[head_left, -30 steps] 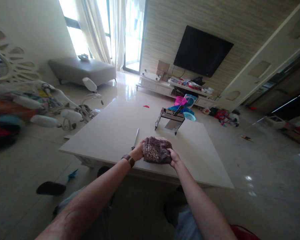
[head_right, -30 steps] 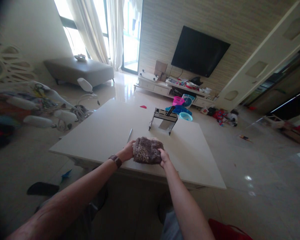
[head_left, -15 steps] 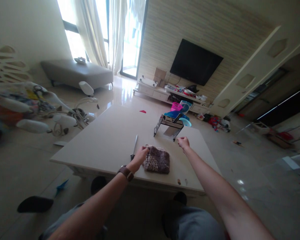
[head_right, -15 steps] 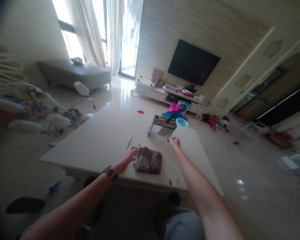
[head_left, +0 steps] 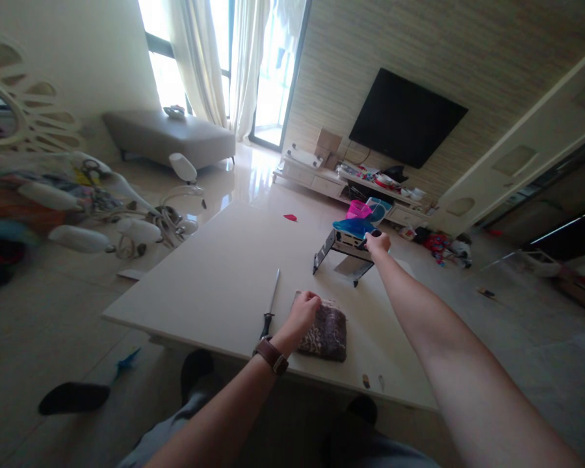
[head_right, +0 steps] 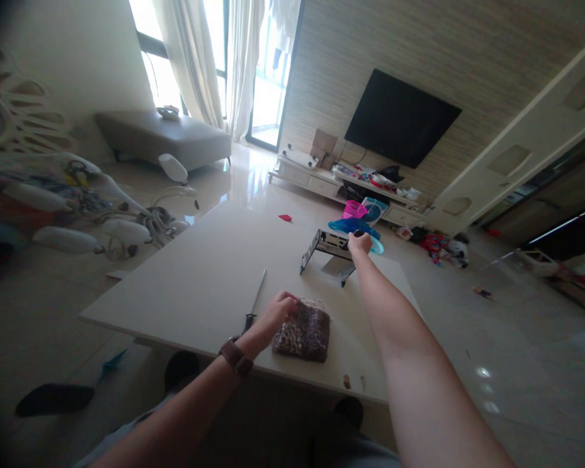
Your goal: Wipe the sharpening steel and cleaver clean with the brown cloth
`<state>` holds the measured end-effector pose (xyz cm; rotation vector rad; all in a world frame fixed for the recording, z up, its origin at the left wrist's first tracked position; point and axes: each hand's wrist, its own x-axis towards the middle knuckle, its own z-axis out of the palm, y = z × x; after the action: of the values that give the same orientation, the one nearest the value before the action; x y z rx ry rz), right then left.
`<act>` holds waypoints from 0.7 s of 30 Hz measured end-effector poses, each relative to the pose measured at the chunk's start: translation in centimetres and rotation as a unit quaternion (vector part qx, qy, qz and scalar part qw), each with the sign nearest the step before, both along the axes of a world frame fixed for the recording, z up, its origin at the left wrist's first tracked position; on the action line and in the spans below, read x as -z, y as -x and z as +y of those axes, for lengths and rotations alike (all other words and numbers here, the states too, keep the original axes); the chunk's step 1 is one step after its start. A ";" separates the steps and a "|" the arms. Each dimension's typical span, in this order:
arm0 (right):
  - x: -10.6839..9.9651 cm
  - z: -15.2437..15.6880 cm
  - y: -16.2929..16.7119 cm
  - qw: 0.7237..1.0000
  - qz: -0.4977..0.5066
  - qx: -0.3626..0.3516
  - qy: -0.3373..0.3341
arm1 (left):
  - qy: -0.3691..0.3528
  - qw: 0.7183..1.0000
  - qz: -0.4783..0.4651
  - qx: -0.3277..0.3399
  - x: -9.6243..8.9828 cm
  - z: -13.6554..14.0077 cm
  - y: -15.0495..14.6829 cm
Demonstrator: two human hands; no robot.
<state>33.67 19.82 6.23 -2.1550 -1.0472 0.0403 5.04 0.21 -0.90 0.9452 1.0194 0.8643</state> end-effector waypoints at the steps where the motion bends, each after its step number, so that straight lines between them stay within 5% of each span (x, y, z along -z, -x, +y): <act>1: 0.0 0.1 0.0 1.000 -0.003 0.010 -0.008 | 0.003 1.000 -0.002 0.004 -0.1 -0.1 -0.2; 6: -2.1 0.1 -0.2 0.997 -0.025 0.048 -0.055 | 0.005 1.000 -0.002 0.012 -0.1 -0.3 -0.7; 12: -8.9 -0.9 -0.2 0.989 -0.083 0.038 -0.117 | -0.006 1.000 0.012 0.029 0.7 -0.8 -1.3; 17: -15.4 -3.8 0.5 0.947 -0.215 -0.045 -0.234 | -0.036 0.999 0.013 0.033 0.3 -1.2 -1.4; 21: -16.9 -7.8 2.6 0.935 -0.237 -0.131 -0.231 | -0.034 0.999 -0.027 0.012 -0.9 -0.6 -0.2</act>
<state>31.09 12.06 23.17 -1.6167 -1.4435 -0.5729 5.19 -0.43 -0.03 0.9847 0.9363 0.9048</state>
